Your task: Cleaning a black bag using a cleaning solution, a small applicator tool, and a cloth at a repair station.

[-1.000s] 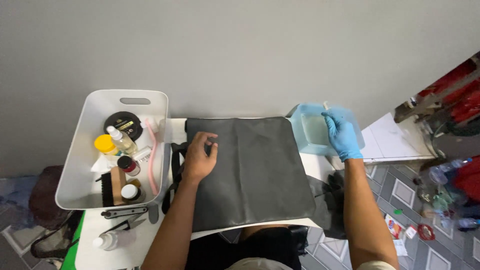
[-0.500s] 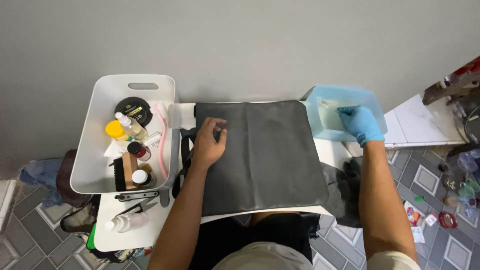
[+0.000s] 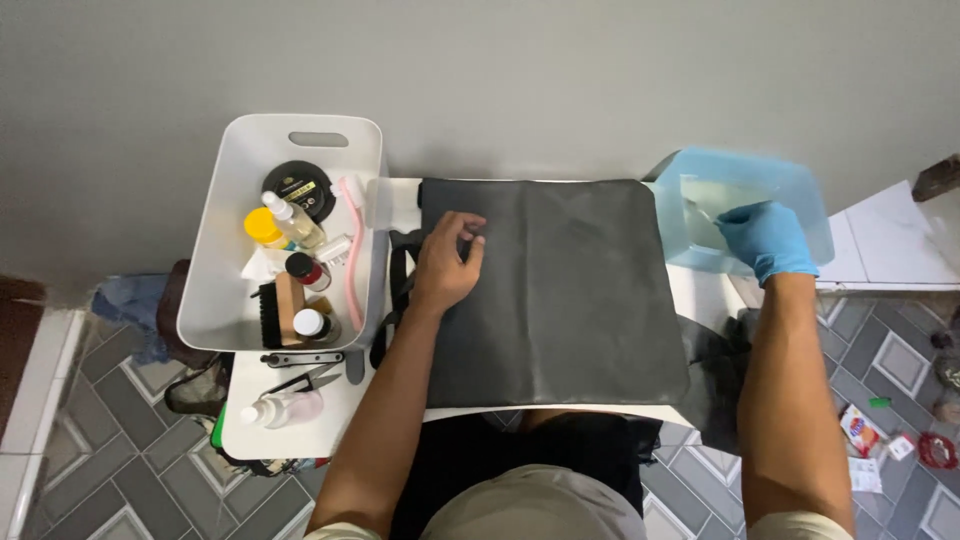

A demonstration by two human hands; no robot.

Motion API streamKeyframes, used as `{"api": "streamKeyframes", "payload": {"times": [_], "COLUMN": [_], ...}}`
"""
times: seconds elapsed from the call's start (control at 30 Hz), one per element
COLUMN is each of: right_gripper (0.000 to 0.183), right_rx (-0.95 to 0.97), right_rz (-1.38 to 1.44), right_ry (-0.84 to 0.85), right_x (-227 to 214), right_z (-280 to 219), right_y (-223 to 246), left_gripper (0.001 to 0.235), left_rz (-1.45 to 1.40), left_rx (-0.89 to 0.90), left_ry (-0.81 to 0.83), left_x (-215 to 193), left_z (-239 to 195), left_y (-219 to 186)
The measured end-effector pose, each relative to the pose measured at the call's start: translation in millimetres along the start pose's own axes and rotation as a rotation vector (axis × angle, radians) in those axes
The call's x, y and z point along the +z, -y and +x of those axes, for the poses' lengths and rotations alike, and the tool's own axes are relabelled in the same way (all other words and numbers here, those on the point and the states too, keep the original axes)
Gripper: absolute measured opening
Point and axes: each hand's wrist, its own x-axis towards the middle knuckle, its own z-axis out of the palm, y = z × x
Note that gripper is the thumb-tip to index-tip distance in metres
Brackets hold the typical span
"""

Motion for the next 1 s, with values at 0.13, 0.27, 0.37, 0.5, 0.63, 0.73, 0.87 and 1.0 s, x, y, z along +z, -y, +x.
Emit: {"api": "streamKeyframes", "payload": {"times": [0.13,0.27,0.37,0.5,0.63,0.73,0.87,1.0], "right_gripper": [0.031,0.033,0.029,0.028,0.026,0.02,0.025,0.035], "right_rx": [0.055,0.029,-0.027,-0.219,-0.314,-0.268,-0.143,-0.34], "right_rz": [0.078,0.089,0.035,0.155,0.421,0.413,0.191,0.366], "right_ry": [0.042,-0.147,-0.354,-0.538,-0.415,-0.246,-0.201,-0.115], "right_x": [-14,-22,-26,-36,-15,15,55,52], "right_z": [-16,-36,-65,-116,-165,-180,-158,-178], "right_y": [24,30,37,68,128,154,131,167], "left_gripper": [0.021,0.022,0.022,0.02,0.023,0.019,0.02,0.021], "left_rz": [0.001,-0.009,-0.016,-0.008,-0.014,-0.041,-0.052,-0.043], "left_rx": [0.031,0.023,0.015,0.06,0.037,0.091,0.104,0.124], "left_ry": [-0.025,-0.019,-0.019,-0.037,-0.015,-0.049,-0.052,-0.042], "left_x": [2,1,0,1,-1,-6,-2,-3], "left_z": [-3,-2,-3,-3,-2,-3,2,0], "left_y": [4,1,-2,-1,-1,-13,-5,-7]}}
